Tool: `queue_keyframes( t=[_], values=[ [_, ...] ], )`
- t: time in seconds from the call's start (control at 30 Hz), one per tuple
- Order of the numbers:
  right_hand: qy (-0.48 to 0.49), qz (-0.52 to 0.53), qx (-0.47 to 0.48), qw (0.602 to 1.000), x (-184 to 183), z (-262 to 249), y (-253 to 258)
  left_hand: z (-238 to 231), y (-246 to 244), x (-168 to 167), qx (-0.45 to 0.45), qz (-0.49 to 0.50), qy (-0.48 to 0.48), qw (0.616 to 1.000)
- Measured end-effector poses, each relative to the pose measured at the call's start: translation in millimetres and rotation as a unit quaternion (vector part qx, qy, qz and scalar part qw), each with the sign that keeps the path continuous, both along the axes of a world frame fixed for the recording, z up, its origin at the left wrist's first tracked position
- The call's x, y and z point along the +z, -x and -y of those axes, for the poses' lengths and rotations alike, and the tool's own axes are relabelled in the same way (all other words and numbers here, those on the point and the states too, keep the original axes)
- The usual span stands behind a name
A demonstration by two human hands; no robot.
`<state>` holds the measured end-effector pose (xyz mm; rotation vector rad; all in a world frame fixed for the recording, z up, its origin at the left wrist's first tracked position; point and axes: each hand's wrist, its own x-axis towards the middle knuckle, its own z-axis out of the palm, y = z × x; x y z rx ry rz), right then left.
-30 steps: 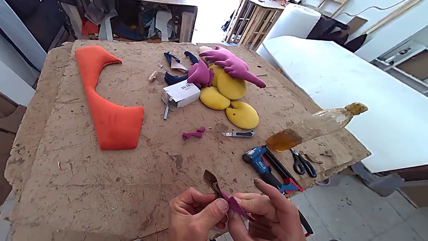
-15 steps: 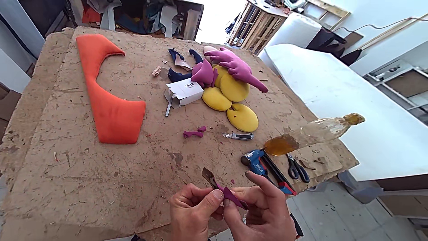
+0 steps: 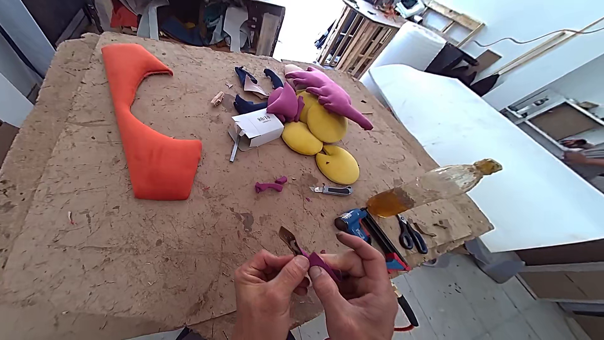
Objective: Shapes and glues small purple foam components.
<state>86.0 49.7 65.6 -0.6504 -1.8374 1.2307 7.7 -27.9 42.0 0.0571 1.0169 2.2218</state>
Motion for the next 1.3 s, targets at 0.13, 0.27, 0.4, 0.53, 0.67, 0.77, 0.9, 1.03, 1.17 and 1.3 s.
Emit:
queue_keyframes(
  t=[0.13, 0.27, 0.4, 0.53, 0.67, 0.77, 0.9, 1.03, 1.17, 1.3],
  values=[
    [-0.023, -0.003, 0.082, 0.996, -1.8, -5.9, -11.5, -0.5, 9.5, 12.2, -0.035, 0.095, 0.021, 0.995],
    [-0.164, -0.005, 0.023, 0.986, -11.8, -10.2, -8.9, -1.8, 6.9, 15.6, -0.043, 0.115, 0.018, 0.992],
    [-0.229, 0.0, -0.016, 0.973, -9.0, -8.4, -6.8, 0.7, -1.1, 11.8, -0.012, 0.038, 0.005, 0.999],
    [-0.24, -0.021, 0.0, 0.97, -4.8, -4.3, -2.1, 5.0, 5.5, 9.8, -0.048, 0.092, -0.073, 0.992],
    [-0.244, -0.038, 0.064, 0.967, 0.3, -3.4, -1.4, 12.1, 14.5, 5.0, -0.121, 0.184, -0.195, 0.956],
    [-0.25, -0.055, 0.063, 0.965, 4.4, -2.6, -1.0, 12.6, 14.2, 7.4, -0.097, 0.095, -0.192, 0.972],
    [-0.252, -0.057, 0.03, 0.966, 10.9, 1.6, -8.0, 10.5, 10.8, 9.0, -0.014, -0.155, -0.134, 0.979],
    [-0.203, -0.067, 0.03, 0.976, 13.4, 6.4, -17.2, 11.8, 11.2, 9.8, -0.008, -0.266, -0.122, 0.956],
    [-0.129, -0.108, 0.055, 0.984, 12.8, -0.4, -19.3, 13.8, 11.9, 5.1, -0.038, -0.335, -0.115, 0.934],
    [-0.074, -0.14, 0.065, 0.985, 13.0, 4.3, -17.6, 12.7, 7.3, 6.7, -0.03, -0.314, -0.106, 0.943]
  ],
)
